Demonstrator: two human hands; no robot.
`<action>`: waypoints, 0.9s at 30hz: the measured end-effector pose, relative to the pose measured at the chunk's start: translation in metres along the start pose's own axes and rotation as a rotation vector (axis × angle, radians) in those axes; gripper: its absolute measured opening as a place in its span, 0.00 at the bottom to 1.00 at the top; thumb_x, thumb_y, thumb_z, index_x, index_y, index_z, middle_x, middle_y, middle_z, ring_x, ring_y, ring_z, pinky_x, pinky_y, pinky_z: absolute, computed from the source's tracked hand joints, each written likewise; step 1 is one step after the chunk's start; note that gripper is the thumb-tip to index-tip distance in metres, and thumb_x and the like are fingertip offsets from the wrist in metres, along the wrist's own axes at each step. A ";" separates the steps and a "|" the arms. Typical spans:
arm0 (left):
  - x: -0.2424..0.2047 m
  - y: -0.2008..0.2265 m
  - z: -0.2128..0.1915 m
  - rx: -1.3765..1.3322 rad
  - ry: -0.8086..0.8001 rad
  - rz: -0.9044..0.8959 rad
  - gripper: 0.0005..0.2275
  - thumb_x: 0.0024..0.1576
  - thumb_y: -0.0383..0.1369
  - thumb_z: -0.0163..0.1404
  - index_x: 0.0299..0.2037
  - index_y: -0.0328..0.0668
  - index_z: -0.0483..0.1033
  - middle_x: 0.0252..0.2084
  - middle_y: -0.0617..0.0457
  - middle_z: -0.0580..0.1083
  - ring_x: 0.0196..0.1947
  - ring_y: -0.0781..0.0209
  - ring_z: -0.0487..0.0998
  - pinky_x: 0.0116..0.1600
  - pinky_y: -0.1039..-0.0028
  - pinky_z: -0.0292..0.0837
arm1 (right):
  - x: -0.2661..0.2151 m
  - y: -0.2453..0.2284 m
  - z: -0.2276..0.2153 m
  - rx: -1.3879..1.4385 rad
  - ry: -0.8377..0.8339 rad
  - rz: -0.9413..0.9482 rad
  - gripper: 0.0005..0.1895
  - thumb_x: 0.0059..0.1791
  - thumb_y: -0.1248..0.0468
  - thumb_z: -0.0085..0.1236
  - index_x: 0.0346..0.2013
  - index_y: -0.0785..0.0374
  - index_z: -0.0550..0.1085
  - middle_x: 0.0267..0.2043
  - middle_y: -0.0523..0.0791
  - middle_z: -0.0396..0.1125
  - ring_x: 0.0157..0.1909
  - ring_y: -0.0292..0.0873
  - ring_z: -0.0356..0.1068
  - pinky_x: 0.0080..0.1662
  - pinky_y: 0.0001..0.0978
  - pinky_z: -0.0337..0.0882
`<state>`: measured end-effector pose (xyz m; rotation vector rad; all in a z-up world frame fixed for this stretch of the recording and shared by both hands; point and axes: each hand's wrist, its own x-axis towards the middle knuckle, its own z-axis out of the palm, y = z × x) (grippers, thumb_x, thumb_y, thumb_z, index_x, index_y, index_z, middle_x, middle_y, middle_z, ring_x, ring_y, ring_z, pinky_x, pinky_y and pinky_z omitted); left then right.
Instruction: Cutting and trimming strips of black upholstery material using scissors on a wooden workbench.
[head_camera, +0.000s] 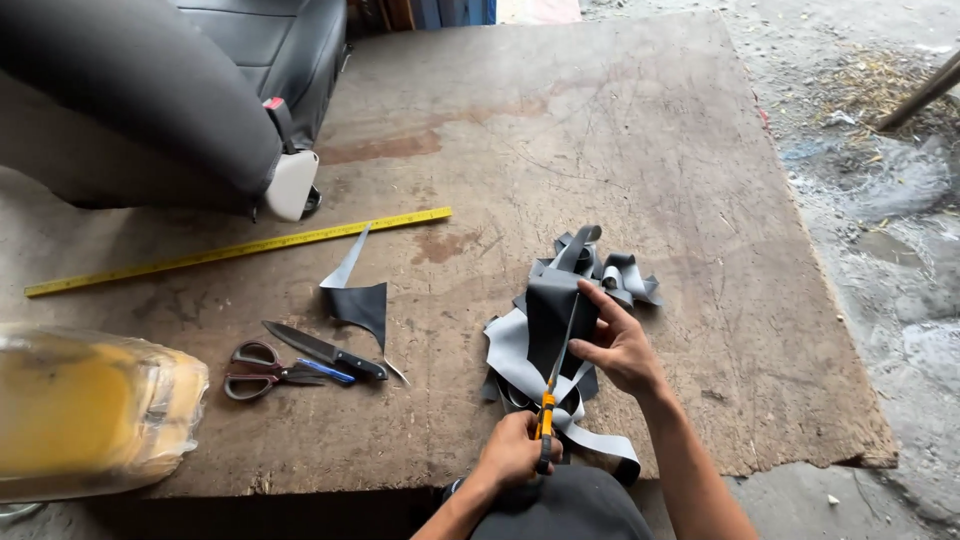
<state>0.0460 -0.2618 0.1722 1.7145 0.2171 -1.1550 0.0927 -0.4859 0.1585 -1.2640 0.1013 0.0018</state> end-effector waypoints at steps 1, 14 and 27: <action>-0.002 0.003 -0.001 0.046 0.026 -0.003 0.12 0.44 0.31 0.58 0.39 0.44 0.77 0.29 0.56 0.78 0.23 0.69 0.80 0.27 0.78 0.72 | -0.003 -0.003 0.004 0.031 -0.069 -0.001 0.54 0.41 0.71 0.69 0.78 0.62 0.52 0.58 0.58 0.72 0.52 0.49 0.76 0.54 0.41 0.79; -0.010 0.010 -0.004 0.077 0.045 -0.044 0.09 0.45 0.31 0.57 0.36 0.45 0.78 0.23 0.54 0.79 0.18 0.69 0.77 0.23 0.78 0.71 | -0.010 -0.019 0.014 -0.255 -0.206 0.023 0.66 0.40 0.59 0.73 0.80 0.52 0.35 0.83 0.47 0.36 0.69 0.43 0.61 0.56 0.30 0.74; 0.012 -0.007 0.002 -0.016 -0.016 -0.030 0.06 0.50 0.28 0.57 0.35 0.41 0.74 0.26 0.50 0.80 0.18 0.67 0.77 0.20 0.79 0.66 | 0.008 0.014 -0.013 -0.076 0.046 -0.058 0.45 0.42 0.75 0.67 0.72 0.62 0.60 0.64 0.51 0.64 0.54 0.45 0.74 0.56 0.35 0.77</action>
